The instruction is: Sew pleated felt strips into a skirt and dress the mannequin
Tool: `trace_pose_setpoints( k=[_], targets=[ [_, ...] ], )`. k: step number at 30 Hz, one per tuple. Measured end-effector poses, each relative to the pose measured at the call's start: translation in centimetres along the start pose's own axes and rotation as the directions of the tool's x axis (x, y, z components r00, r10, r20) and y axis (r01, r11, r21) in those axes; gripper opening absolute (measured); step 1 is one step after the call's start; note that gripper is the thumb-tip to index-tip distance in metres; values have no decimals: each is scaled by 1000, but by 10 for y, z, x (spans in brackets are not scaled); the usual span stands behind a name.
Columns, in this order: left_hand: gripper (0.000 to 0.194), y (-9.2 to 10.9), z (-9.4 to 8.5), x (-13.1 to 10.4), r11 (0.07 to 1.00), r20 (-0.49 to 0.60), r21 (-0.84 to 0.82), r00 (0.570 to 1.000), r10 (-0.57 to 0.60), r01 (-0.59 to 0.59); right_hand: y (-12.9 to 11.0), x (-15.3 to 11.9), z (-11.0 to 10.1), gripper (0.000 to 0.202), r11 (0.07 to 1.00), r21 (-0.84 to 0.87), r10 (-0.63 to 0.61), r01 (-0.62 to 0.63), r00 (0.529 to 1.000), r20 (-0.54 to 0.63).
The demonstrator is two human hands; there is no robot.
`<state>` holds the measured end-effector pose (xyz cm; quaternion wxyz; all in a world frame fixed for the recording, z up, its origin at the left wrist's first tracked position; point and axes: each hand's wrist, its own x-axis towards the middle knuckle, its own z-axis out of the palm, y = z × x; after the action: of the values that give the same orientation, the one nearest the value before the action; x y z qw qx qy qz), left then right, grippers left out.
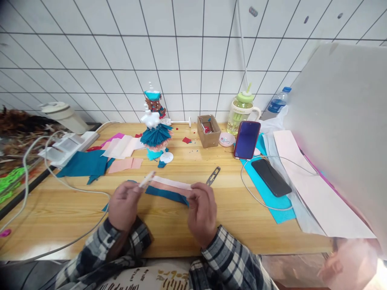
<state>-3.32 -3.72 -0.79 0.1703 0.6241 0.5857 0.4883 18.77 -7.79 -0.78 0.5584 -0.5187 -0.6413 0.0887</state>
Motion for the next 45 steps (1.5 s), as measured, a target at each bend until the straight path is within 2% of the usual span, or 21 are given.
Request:
trace_pose_setpoints(
  k=[1,2,4,5,6,8,10,12,14,18,22,25,27,29,30,32,34,35,39,45],
  targets=[
    [18,-7,-9,7,998,-57,61,998,-4,7,5,2,-4,11,998,-7,63,-63,998,-7],
    [19,-14,-19,13,986,-58,164,997,41,-31,10,4,-8,9,994,-15,111,-111,994,11],
    [23,-26,-39,20,865,64,475,986,151,-163,20,6,-16,8,988,-30,156,-154,986,68],
    [26,-31,-47,19,779,108,599,983,152,-186,25,4,-19,8,987,-38,161,-158,983,85],
    [28,-35,-54,17,712,182,670,976,118,-211,29,2,-22,9,986,-44,162,-158,983,92],
    [30,-43,-61,8,654,347,713,938,-15,-253,35,-3,-24,10,986,-59,163,-158,982,99],
    [30,-50,-60,0,630,418,740,895,-157,-235,40,-9,-24,10,984,-70,169,-162,980,103],
    [30,-55,-55,-1,600,427,770,875,-230,-218,44,-13,-22,10,985,-83,160,-150,979,125],
    [30,-59,-47,9,579,442,778,868,-229,-243,48,-15,-20,10,989,-104,122,-107,980,156],
    [32,-69,-30,48,529,447,799,870,-206,-286,54,-15,-18,8,985,-171,37,-6,982,184],
    [35,-71,-20,75,520,384,818,906,-179,-244,58,-17,-18,10,976,-216,29,7,986,166],
    [43,-53,-19,72,540,316,805,948,-39,-246,58,-15,-18,11,972,-234,54,-1,974,219],
    [41,-33,-18,63,578,326,758,943,65,-303,52,-9,-19,11,975,-220,75,-9,954,291],
    [35,-12,-13,54,655,329,676,934,141,-338,43,2,-19,9,984,-176,101,-39,926,365],
    [33,-2,-8,50,716,354,597,920,169,-361,37,9,-18,8,987,-148,116,-62,912,394],
    [31,14,6,43,838,484,355,848,214,-414,26,22,-14,7,989,-106,137,-99,886,443],
    [28,27,21,35,897,592,157,766,250,-413,19,31,-6,5,988,-95,152,-122,876,458],
    [27,31,28,31,904,608,108,747,269,-413,17,33,-2,5,987,-93,158,-130,879,449],
    [25,41,45,20,904,607,84,741,288,-419,20,30,13,4,981,-80,192,-175,904,383],
    [21,35,49,17,913,595,20,739,318,-408,26,26,17,5,966,-61,258,-252,902,348]
  ],
)
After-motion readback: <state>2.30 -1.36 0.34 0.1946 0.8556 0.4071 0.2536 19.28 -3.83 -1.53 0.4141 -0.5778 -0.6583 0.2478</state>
